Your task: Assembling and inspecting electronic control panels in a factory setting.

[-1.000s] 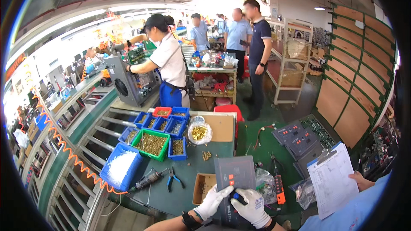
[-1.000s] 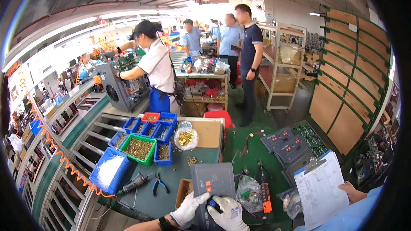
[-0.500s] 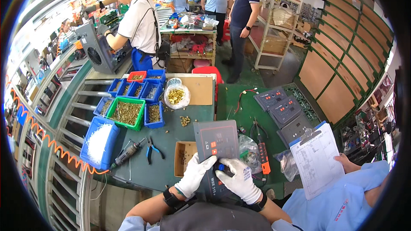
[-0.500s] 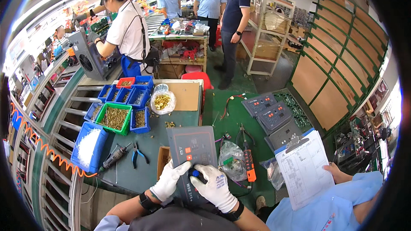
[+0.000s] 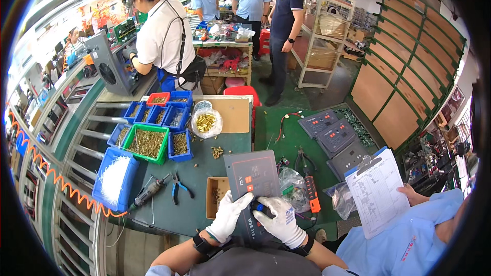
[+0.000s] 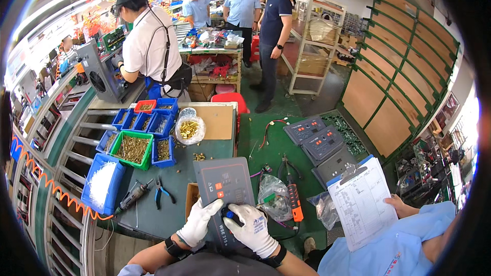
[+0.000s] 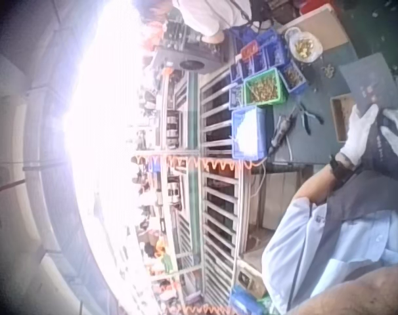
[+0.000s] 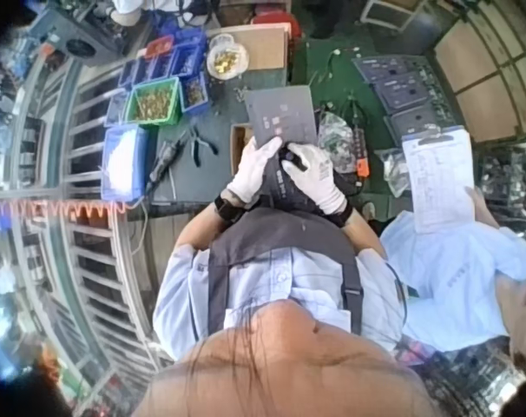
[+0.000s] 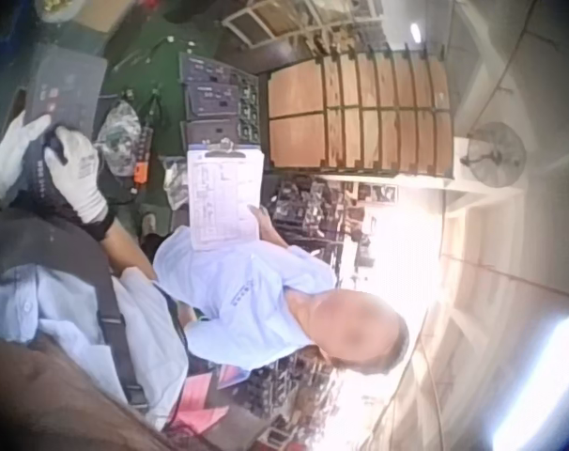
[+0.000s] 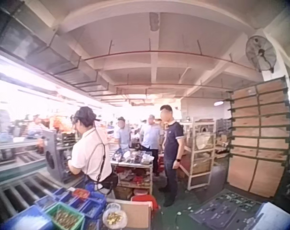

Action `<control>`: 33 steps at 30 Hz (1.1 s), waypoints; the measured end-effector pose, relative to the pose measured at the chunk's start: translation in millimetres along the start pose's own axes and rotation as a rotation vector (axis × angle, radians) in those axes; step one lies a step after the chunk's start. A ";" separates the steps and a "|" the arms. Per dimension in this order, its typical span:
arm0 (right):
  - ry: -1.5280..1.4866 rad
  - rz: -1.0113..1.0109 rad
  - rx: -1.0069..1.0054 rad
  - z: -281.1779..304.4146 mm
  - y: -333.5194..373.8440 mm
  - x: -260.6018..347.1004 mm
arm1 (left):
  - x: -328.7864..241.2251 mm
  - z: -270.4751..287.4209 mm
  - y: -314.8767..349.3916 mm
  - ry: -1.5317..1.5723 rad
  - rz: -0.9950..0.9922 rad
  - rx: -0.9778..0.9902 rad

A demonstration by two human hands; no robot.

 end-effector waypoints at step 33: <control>0.077 -0.078 -0.035 5.1 3.3 -6.4 | 32.5 -3.4 -11.5 -0.047 0.095 0.132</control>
Point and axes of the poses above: each hand's wrist, its own y-axis away from the middle knuckle, its own z-axis out of the back of the hand, x = y × z, the point moved 9 cm from there along -y, towards the middle knuckle, and after that the axes turned 4 degrees about -z, right-handed, at the moved point
